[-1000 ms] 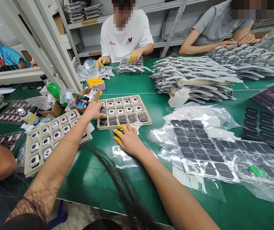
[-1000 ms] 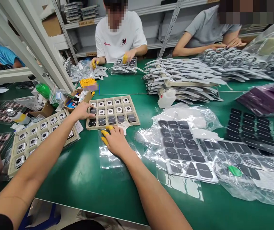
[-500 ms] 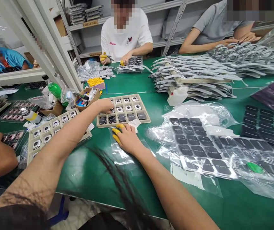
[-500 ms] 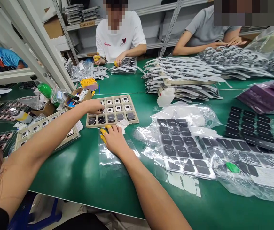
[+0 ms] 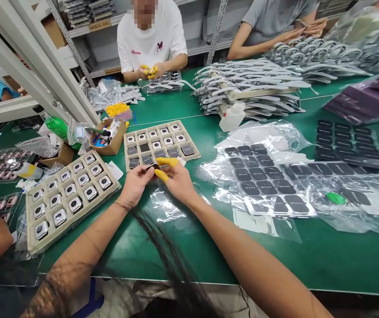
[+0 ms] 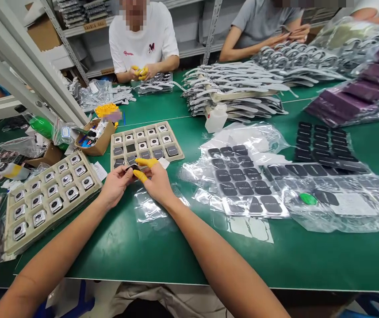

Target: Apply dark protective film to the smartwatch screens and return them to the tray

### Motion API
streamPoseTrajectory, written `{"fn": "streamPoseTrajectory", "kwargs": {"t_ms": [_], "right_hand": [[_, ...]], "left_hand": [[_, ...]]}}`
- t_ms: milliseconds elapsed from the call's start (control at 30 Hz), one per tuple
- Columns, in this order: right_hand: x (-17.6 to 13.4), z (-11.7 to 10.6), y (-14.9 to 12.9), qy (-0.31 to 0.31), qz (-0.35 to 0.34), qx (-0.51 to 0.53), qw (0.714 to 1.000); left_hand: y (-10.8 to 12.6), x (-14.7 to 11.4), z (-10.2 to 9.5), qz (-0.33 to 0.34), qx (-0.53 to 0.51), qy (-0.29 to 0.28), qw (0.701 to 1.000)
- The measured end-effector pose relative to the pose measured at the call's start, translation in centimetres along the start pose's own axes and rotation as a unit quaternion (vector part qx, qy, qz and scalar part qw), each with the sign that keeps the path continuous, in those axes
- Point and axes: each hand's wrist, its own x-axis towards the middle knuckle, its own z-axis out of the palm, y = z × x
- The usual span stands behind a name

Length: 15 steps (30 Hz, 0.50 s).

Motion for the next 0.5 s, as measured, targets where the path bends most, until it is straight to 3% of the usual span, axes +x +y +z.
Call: {"fn": "streamPoseTrajectory", "kwargs": {"t_ms": [167,267,400,433,500], "right_hand": [[-0.8,-1.3,-0.1,-0.077,-0.094,-0.015,0.992],[-0.9,-1.2,-0.3,-0.025,-0.117,0.008,0.993],[-0.3,-2.4,-0.1,0.076,-0.065,0.058,0.993],[-0.2,-3.2,0.1,0.067,-0.057,0.033,0.996],[-0.1,-5.5,0.3,-0.022,-0.068,-0.083,0.994]], "left_hand": [[0.1,-0.5,-0.8,-0.075,-0.109,-0.034,0.991],[0.1,-0.6,-1.1,-0.097,-0.142,-0.05,0.984],[-0.1,-0.6,-1.3,-0.107,-0.145,-0.082,0.98],[-0.2,-0.6,-1.3,-0.102,-0.142,-0.081,0.981],[-0.5,-0.4,-1.2,-0.082,-0.146,-0.057,0.984]]}}
